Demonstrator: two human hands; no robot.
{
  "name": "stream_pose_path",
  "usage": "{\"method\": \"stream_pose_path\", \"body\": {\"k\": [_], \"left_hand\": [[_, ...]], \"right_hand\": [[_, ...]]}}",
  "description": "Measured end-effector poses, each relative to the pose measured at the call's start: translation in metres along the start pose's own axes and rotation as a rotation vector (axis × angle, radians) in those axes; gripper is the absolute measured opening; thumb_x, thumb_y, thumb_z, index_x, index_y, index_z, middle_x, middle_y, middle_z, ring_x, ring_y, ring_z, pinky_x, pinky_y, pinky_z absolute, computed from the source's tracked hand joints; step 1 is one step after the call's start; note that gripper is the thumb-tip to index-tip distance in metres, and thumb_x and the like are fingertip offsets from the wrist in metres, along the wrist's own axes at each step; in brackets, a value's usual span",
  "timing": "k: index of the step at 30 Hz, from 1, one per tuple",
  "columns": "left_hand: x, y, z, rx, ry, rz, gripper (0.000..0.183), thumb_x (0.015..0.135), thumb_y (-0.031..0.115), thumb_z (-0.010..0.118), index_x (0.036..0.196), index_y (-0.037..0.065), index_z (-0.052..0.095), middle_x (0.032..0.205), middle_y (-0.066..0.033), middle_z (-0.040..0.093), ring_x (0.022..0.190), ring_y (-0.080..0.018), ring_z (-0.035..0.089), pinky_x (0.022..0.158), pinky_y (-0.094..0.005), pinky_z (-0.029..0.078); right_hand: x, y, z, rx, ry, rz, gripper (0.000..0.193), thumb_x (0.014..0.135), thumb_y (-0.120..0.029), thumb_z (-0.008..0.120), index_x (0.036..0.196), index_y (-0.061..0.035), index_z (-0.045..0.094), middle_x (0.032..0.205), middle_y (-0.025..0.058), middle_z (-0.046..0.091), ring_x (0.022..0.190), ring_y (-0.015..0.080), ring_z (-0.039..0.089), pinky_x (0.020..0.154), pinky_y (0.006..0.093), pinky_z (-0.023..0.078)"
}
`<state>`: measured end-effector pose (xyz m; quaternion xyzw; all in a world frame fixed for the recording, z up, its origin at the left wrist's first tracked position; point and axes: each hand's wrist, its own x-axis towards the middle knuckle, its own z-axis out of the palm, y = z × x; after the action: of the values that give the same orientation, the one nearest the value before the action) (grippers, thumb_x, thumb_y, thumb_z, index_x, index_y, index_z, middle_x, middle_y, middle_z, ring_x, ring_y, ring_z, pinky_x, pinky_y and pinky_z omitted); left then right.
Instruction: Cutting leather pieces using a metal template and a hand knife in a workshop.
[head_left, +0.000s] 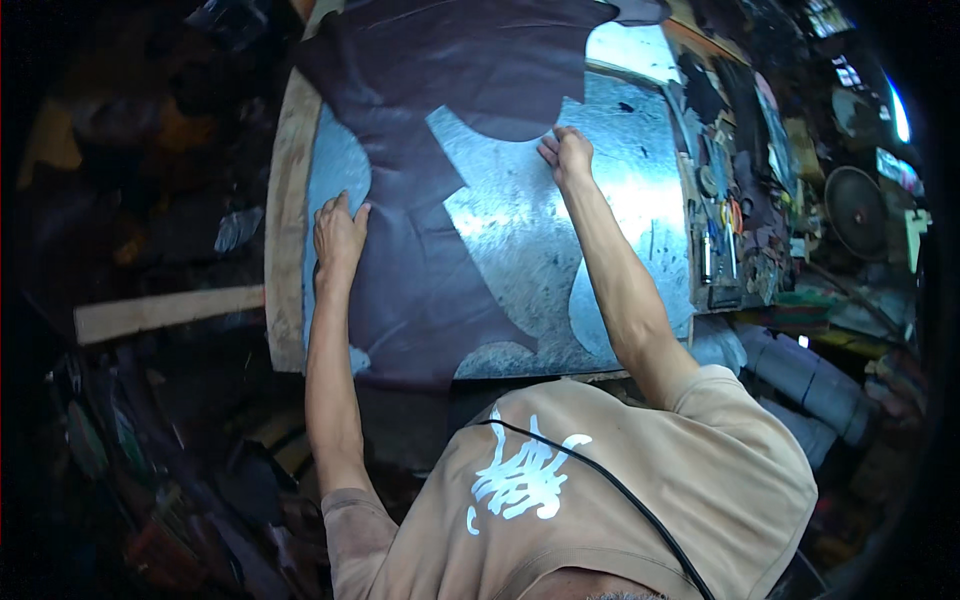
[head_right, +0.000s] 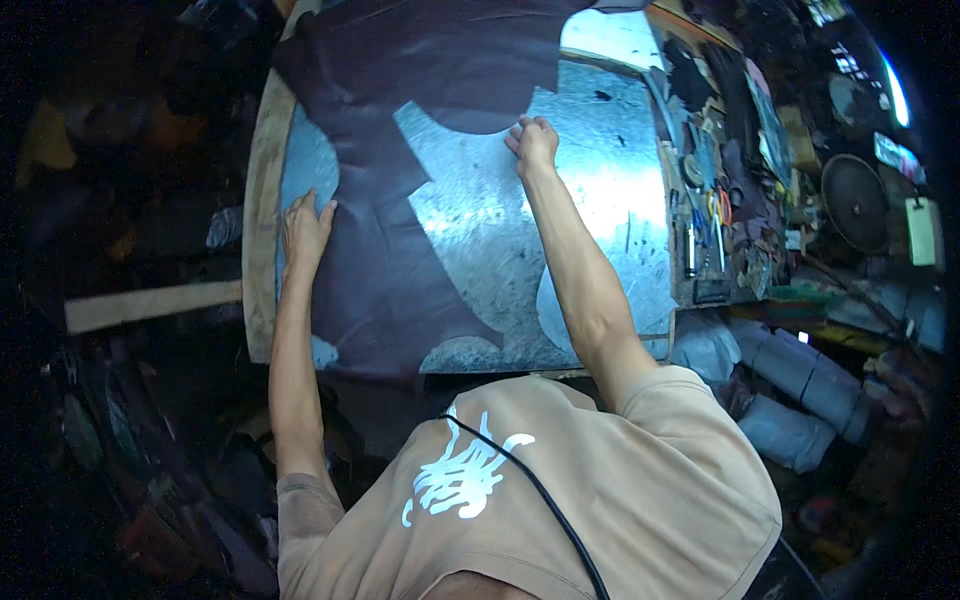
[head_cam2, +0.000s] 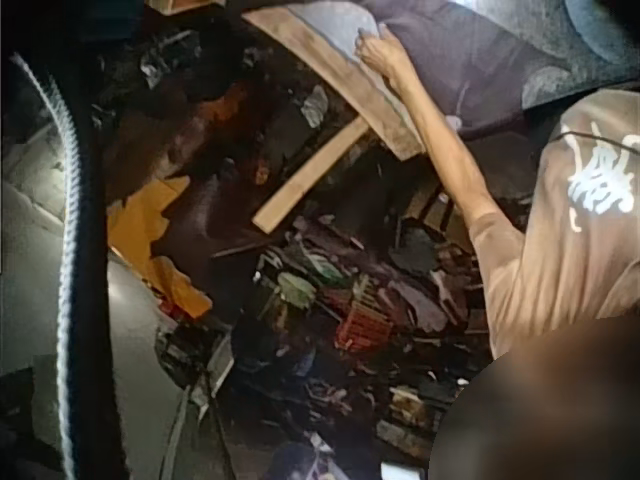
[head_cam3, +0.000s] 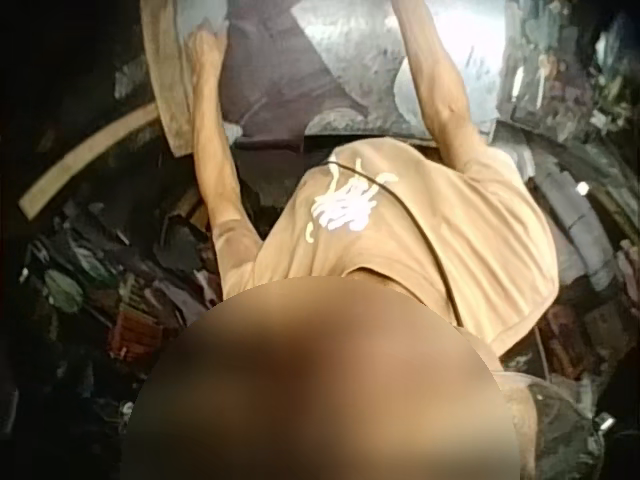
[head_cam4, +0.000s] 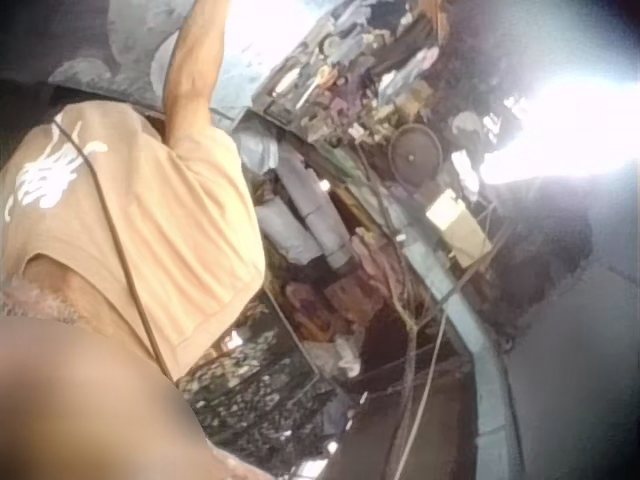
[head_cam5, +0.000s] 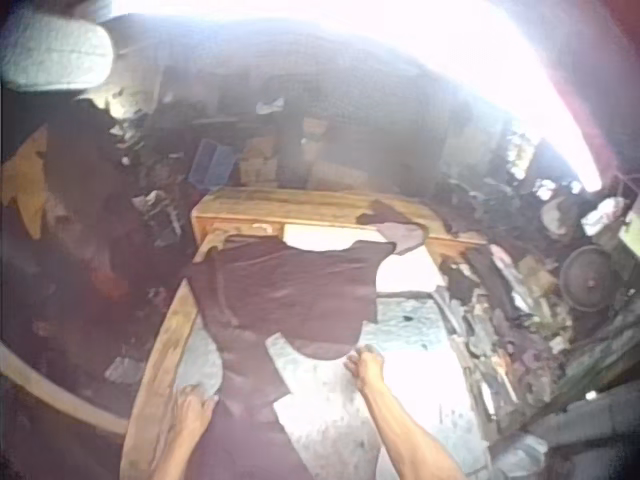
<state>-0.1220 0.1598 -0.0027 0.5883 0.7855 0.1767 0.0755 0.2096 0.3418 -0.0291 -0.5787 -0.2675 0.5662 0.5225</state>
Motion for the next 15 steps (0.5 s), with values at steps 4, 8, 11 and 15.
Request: {"method": "stream_pose_path", "body": {"k": [4,8,11,15], "left_hand": [[0.051,0.015,0.02,-0.174,-0.152,-0.225,0.055,0.083,0.036,0.069,0.12,-0.004,0.061,0.108,-0.0255,0.065,0.102,-0.0393,0.062,0.088,-0.0457,0.048],[0.063,-0.04,0.025,-0.174,-0.235,-0.383,0.068,0.075,0.052,0.074,0.111,-0.004,0.065,0.096,-0.0227,0.069,0.09,-0.031,0.068,0.08,-0.0397,0.052],[0.091,-0.018,0.015,-0.427,-0.657,-0.54,0.055,0.078,0.044,0.075,0.104,-0.003,0.067,0.092,-0.0121,0.069,0.083,-0.02,0.065,0.076,-0.0327,0.051],[0.129,0.081,0.039,-0.866,-0.66,-0.379,0.039,0.084,0.033,0.073,0.098,-0.003,0.067,0.092,-0.0072,0.067,0.08,-0.0149,0.061,0.074,-0.0307,0.049]], "right_hand": [[0.066,-0.023,0.01,0.123,0.087,0.209,0.052,0.091,-0.018,0.061,0.136,0.0001,0.043,0.131,0.0213,0.044,0.116,0.0371,0.052,0.083,0.049,0.055],[0.129,-0.009,0.062,-0.051,-0.266,0.512,0.056,0.082,-0.035,0.074,0.129,-0.0134,0.053,0.097,0.0113,0.061,0.08,0.0284,0.064,0.068,0.0443,0.056],[0.198,0.006,0.067,-0.225,-0.178,0.381,0.037,0.089,-0.015,0.05,0.124,-0.0018,0.055,0.116,0.0139,0.062,0.09,0.0289,0.061,0.079,0.0393,0.05],[0.252,-0.041,0.008,-1.027,0.091,-0.83,0.014,0.078,-0.011,0.058,0.083,-0.0036,0.069,0.093,0.0201,0.069,0.091,0.0332,0.066,0.075,0.0443,0.052]]}}
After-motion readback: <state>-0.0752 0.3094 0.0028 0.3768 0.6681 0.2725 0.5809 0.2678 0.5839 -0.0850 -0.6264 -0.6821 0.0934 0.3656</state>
